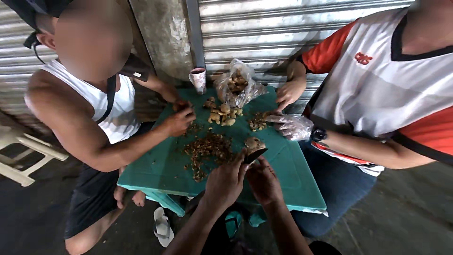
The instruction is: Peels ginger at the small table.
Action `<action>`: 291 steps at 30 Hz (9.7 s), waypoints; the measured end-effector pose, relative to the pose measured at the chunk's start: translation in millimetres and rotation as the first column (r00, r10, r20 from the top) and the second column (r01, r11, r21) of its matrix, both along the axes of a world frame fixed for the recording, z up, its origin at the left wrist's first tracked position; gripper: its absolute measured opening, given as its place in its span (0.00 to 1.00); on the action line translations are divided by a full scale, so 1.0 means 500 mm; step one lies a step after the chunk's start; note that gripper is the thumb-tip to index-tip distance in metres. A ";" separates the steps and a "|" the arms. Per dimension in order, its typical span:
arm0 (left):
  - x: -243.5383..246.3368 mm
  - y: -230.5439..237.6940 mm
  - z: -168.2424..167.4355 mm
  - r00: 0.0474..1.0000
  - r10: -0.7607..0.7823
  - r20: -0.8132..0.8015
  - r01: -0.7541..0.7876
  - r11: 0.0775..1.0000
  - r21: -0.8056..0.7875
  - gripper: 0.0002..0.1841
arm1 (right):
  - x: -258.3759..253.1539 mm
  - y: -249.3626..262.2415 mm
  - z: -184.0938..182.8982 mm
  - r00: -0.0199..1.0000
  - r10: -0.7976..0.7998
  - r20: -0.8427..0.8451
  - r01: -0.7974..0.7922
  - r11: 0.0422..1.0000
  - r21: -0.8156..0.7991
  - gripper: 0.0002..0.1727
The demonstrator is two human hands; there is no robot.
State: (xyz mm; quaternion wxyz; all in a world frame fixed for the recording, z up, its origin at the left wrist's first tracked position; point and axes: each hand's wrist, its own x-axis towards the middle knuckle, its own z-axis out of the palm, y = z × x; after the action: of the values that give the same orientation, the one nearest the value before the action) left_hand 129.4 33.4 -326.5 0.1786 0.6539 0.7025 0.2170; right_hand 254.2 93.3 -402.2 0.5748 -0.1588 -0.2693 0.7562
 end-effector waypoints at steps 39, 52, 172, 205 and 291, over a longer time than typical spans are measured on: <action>-0.038 0.026 0.015 0.997 0.070 0.012 -0.070 0.998 -0.001 0.25 | -0.014 0.002 -0.015 0.974 -0.091 0.208 0.057 0.985 0.165 0.30; -0.022 -0.002 0.011 0.995 -0.037 -0.090 0.028 0.995 -0.093 0.29 | -0.015 0.010 -0.017 0.971 -0.089 0.222 0.059 0.989 0.139 0.30; -0.034 0.031 0.032 0.985 -0.151 -0.079 0.132 0.970 -0.205 0.32 | 0.004 -0.004 0.005 0.994 0.072 -0.085 -0.079 0.993 -0.087 0.18; -0.047 0.092 0.047 0.947 -0.140 0.289 0.198 0.963 -0.183 0.27 | 0.003 0.003 0.006 0.994 0.074 0.083 -0.070 0.996 -0.051 0.17; 0.004 -0.038 -0.037 1.000 -0.008 0.010 0.007 1.000 0.016 0.24 | -0.012 -0.014 -0.003 0.929 -0.142 0.341 0.081 0.979 0.187 0.19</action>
State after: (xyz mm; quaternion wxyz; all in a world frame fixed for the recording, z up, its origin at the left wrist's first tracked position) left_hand 131.4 14.3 -345.1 0.1778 0.6568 0.6973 0.2252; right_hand 248.2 86.4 -403.7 0.5707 -0.2572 -0.4219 0.6559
